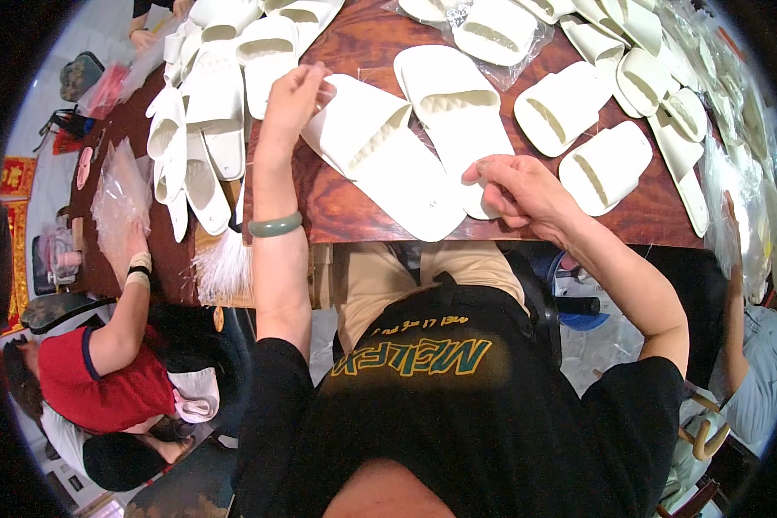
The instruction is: Inspecting and cleaning white slippers at a production table.
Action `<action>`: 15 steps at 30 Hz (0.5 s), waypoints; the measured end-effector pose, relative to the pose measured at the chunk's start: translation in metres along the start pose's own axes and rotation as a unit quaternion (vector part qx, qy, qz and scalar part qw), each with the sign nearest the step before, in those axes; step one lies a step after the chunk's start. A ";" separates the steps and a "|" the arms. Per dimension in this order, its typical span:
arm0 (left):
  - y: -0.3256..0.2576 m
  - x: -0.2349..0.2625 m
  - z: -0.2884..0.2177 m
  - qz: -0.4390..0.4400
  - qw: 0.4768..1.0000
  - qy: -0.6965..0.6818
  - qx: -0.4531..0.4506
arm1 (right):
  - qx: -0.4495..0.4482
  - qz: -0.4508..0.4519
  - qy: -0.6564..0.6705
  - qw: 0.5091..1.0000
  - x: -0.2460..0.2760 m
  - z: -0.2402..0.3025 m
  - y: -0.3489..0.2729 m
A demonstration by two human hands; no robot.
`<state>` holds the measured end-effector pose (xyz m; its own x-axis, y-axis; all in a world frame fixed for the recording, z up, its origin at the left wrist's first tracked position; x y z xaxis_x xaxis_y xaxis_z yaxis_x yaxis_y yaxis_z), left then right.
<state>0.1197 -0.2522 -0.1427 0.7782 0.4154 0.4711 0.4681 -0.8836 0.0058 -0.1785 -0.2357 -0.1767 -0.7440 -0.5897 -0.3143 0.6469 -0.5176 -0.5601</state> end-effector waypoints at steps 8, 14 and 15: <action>-0.005 0.006 -0.002 -0.083 0.983 0.143 -0.085 | 0.107 0.005 -0.225 0.969 -0.030 0.034 0.042; -0.027 0.047 -0.015 -0.272 0.897 0.333 -0.106 | 0.346 -0.048 -0.447 0.823 -0.073 0.073 0.055; -0.030 0.052 -0.017 -0.292 0.889 0.330 -0.124 | 0.389 -0.065 -0.492 0.776 -0.081 0.076 0.052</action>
Point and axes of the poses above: each hand's wrist, its own y-axis towards the middle knuckle, its own x-axis out of the back of the hand, z = x × y, the point moved 10 cm from there along y, towards the middle knuckle, and after that the axes turned 8 degrees about y, right-handed, at the moved point
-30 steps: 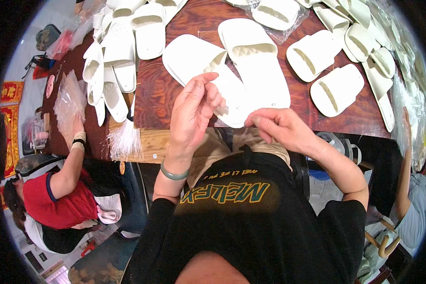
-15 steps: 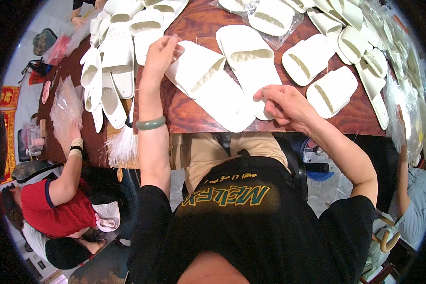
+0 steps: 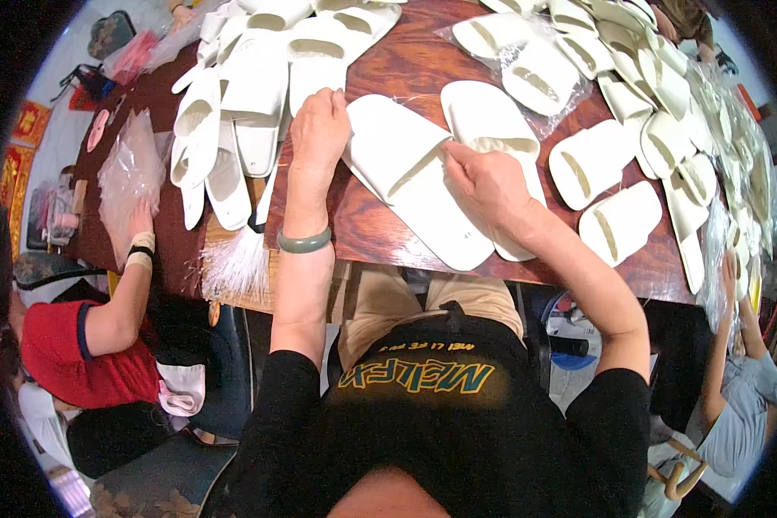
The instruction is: Inspecting and cleaning white slippers at a production table.
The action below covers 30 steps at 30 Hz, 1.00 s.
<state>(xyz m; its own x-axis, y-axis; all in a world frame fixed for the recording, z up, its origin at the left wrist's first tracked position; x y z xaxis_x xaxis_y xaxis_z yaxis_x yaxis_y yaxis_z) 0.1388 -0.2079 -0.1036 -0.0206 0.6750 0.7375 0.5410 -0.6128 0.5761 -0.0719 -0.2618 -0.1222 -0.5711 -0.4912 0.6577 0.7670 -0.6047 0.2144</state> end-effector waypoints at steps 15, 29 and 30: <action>0.009 -0.093 -0.023 0.267 0.963 0.025 -0.001 | 0.134 -0.034 -0.247 0.959 -0.024 0.001 0.002; 0.016 -0.124 -0.029 0.226 0.966 -0.124 0.018 | 0.067 -0.012 -0.213 0.975 -0.021 -0.034 0.009; 0.020 -0.128 -0.026 0.206 0.969 -0.132 0.030 | 0.060 0.017 -0.214 0.975 -0.026 -0.041 0.010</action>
<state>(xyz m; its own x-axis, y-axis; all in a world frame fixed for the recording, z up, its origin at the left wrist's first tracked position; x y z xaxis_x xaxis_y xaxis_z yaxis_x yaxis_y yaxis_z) 0.1302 -0.3178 -0.1774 0.4185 0.4651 0.7801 0.5065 -0.8325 0.2246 -0.0612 -0.2807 -0.1667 -0.3906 -0.1876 0.9012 0.8262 -0.5032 0.2533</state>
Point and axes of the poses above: each hand's wrist, its own y-axis towards the middle knuckle, its own x-axis out of the back of the hand, z = x × y, the point moved 10 cm from there along y, towards the middle knuckle, and after that the axes turned 8 degrees about y, right-handed, at the moved point
